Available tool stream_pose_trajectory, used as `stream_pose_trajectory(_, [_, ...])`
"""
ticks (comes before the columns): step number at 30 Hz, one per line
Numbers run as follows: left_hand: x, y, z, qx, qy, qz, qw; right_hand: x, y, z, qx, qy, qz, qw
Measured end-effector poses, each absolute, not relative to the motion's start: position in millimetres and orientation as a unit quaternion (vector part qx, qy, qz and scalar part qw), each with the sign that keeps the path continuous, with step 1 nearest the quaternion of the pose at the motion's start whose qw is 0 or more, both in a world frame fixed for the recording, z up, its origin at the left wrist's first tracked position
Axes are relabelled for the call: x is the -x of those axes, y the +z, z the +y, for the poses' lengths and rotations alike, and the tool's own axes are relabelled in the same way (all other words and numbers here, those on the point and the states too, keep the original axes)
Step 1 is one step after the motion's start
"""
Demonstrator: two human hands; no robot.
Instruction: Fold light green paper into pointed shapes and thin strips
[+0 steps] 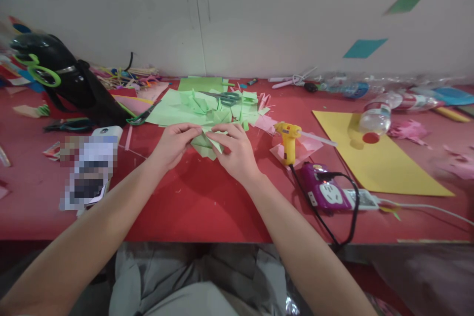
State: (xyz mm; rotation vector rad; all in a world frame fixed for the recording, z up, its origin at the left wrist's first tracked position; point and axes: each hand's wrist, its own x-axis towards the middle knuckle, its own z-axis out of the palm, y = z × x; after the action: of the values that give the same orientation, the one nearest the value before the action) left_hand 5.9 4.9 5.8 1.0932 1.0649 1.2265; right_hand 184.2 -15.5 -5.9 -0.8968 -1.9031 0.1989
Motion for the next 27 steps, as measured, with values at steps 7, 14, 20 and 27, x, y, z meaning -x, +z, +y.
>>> stream_pose_trajectory(7, [-3.8, 8.1, 4.4, -0.466, 0.513, 0.407, 0.595, -187.0, -4.6, -15.8, 0.357, 0.071, -0.788, 0.496])
stream_pose_trajectory(14, [-3.8, 8.1, 5.3, -0.449, 0.514, 0.413, 0.603, -186.3, -1.2, -17.8, 0.358, 0.068, -0.795, 0.485])
stream_pose_trajectory(20, [-0.4, 7.3, 10.7, -0.421, 0.577, 0.417, 0.562, -181.4, 4.2, -23.4, 0.407, 0.171, -0.733, 0.517])
stream_pose_trajectory(27, [0.5, 7.1, 11.7, -0.405, 0.57, 0.393, 0.597, -179.6, -2.5, -18.2, 0.455, 0.266, -0.658, 0.538])
